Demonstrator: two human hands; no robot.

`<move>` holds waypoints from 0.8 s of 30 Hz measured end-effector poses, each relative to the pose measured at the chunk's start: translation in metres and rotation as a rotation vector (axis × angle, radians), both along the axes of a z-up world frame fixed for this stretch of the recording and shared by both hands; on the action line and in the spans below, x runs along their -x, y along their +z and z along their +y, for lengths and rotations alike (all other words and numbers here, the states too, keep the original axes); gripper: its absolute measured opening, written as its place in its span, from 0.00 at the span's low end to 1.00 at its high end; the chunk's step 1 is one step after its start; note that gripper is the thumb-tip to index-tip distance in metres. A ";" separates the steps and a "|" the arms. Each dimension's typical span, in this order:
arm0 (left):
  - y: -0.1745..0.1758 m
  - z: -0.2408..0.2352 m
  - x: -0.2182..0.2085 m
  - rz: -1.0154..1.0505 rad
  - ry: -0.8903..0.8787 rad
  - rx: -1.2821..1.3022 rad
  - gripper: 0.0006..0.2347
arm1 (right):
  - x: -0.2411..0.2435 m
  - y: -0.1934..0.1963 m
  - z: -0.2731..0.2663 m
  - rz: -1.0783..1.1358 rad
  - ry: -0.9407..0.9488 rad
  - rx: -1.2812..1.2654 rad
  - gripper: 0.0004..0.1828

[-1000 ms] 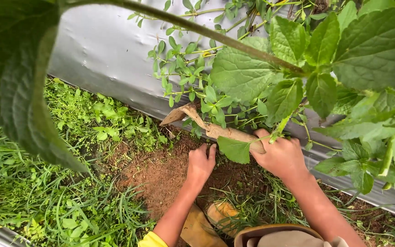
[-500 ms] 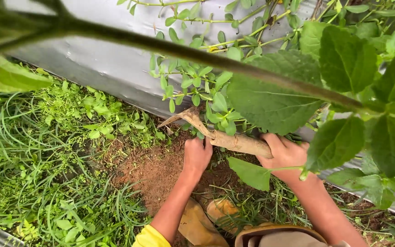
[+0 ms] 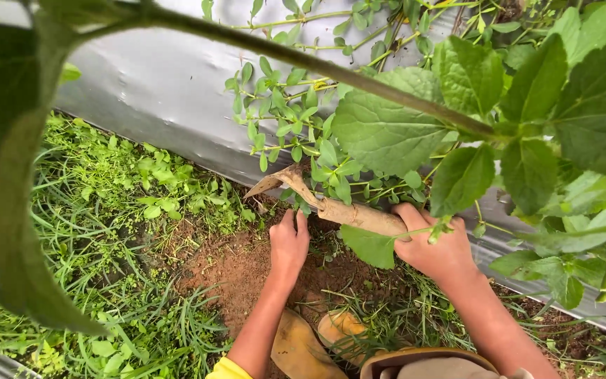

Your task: Manual weeding of a farm field using a hand hoe between plastic-covered rows.

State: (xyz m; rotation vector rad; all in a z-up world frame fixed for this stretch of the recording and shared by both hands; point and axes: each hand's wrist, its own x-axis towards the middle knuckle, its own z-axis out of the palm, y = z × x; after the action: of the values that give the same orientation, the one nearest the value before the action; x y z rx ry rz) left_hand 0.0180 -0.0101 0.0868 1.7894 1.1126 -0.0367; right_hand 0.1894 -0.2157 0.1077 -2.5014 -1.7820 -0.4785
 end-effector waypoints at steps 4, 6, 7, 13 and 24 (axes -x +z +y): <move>-0.032 0.003 -0.001 0.003 -0.032 -0.085 0.17 | -0.001 0.012 0.011 0.215 0.051 -0.065 0.05; -0.048 0.005 0.001 -0.019 -0.048 -0.145 0.15 | -0.003 0.005 0.014 0.394 0.079 -0.137 0.06; -0.053 0.006 0.001 -0.046 -0.054 -0.172 0.13 | -0.004 -0.005 0.012 0.152 0.118 -0.105 0.07; -0.053 0.011 0.006 -0.130 -0.019 -0.215 0.10 | 0.012 -0.043 0.001 -0.075 -0.198 -0.038 0.11; -0.042 -0.027 0.019 -0.041 -0.151 -0.185 0.14 | 0.012 -0.017 -0.002 -0.018 -0.106 -0.077 0.03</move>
State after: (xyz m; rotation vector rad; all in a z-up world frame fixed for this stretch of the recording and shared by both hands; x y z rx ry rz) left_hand -0.0012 -0.0368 0.0444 2.0282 0.9760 0.0137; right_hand 0.1777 -0.2180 0.0909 -2.5564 -1.6098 -0.5644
